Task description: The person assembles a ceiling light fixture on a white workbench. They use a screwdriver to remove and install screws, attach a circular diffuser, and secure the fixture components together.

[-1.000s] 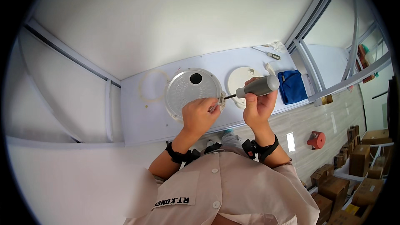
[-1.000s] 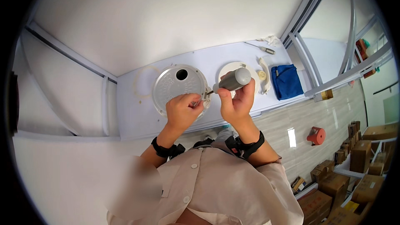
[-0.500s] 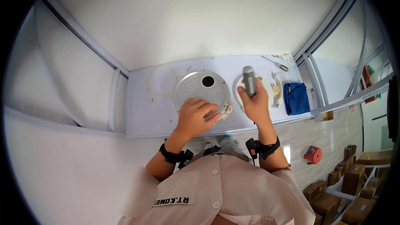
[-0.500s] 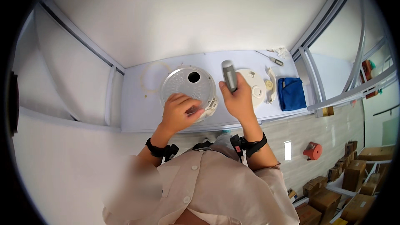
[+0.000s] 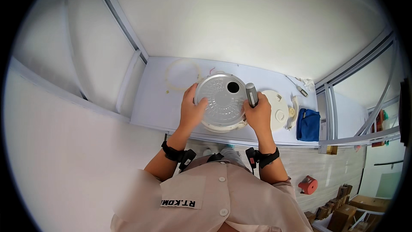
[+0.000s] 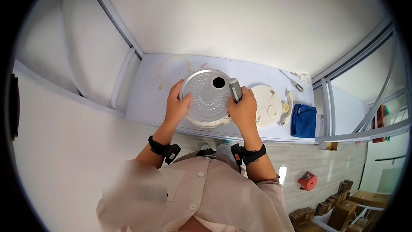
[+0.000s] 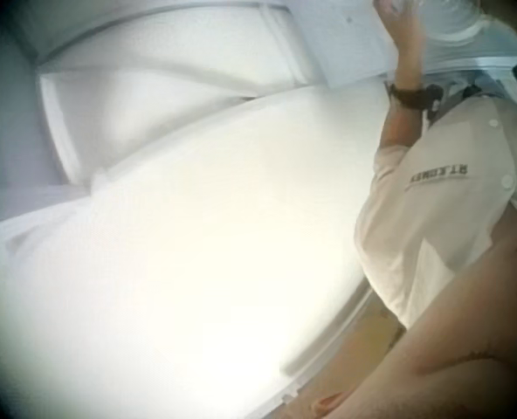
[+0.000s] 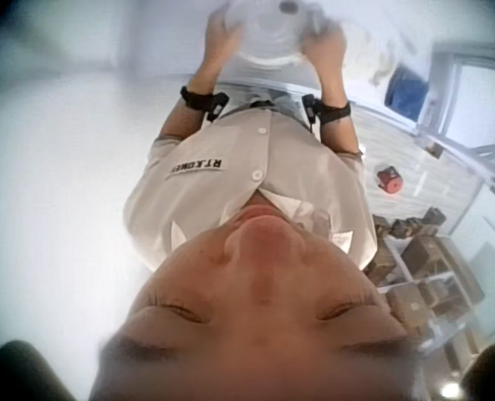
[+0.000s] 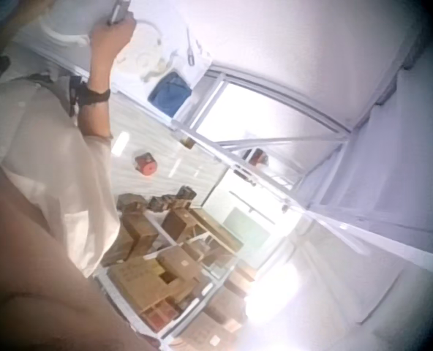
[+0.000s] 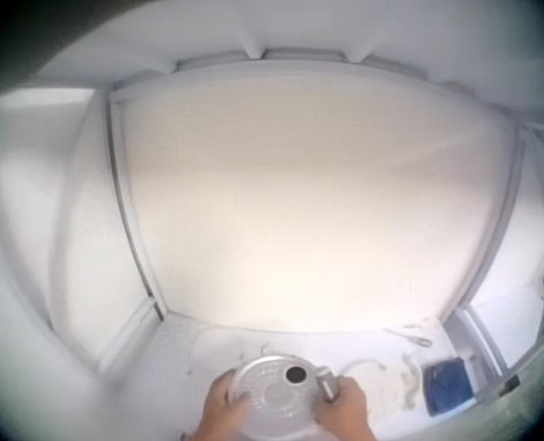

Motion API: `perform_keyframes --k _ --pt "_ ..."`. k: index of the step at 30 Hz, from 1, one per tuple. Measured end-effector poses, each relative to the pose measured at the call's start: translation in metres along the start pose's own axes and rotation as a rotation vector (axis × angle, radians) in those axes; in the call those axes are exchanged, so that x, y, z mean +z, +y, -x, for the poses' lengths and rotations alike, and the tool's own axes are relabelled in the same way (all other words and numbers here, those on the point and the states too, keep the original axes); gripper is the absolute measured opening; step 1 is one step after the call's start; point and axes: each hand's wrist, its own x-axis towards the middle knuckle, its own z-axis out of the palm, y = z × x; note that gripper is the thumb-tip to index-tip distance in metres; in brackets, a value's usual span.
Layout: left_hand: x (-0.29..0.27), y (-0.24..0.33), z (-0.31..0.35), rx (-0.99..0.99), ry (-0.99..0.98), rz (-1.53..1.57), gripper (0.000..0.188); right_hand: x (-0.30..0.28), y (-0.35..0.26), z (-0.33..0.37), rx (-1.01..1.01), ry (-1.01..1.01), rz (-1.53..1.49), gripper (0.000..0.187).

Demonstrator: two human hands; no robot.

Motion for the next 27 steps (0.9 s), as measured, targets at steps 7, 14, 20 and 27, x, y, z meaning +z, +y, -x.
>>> perform_keyframes --k 7,14,20,27 --pt "-0.001 0.024 0.005 -0.132 -0.043 0.192 0.065 0.003 0.002 0.000 0.097 0.017 -0.080 0.022" --pt "0.007 0.032 0.003 -0.007 0.069 0.310 0.059 -0.002 -0.004 -0.002 0.134 0.060 -0.148 0.021" --pt "-0.002 0.064 0.016 0.248 -0.064 0.205 0.074 -0.008 -0.004 0.003 0.115 0.086 -0.283 0.017" --pt "-0.008 0.094 0.033 0.404 -0.483 0.567 0.116 -0.022 0.008 0.018 -0.031 0.152 -0.323 0.019"
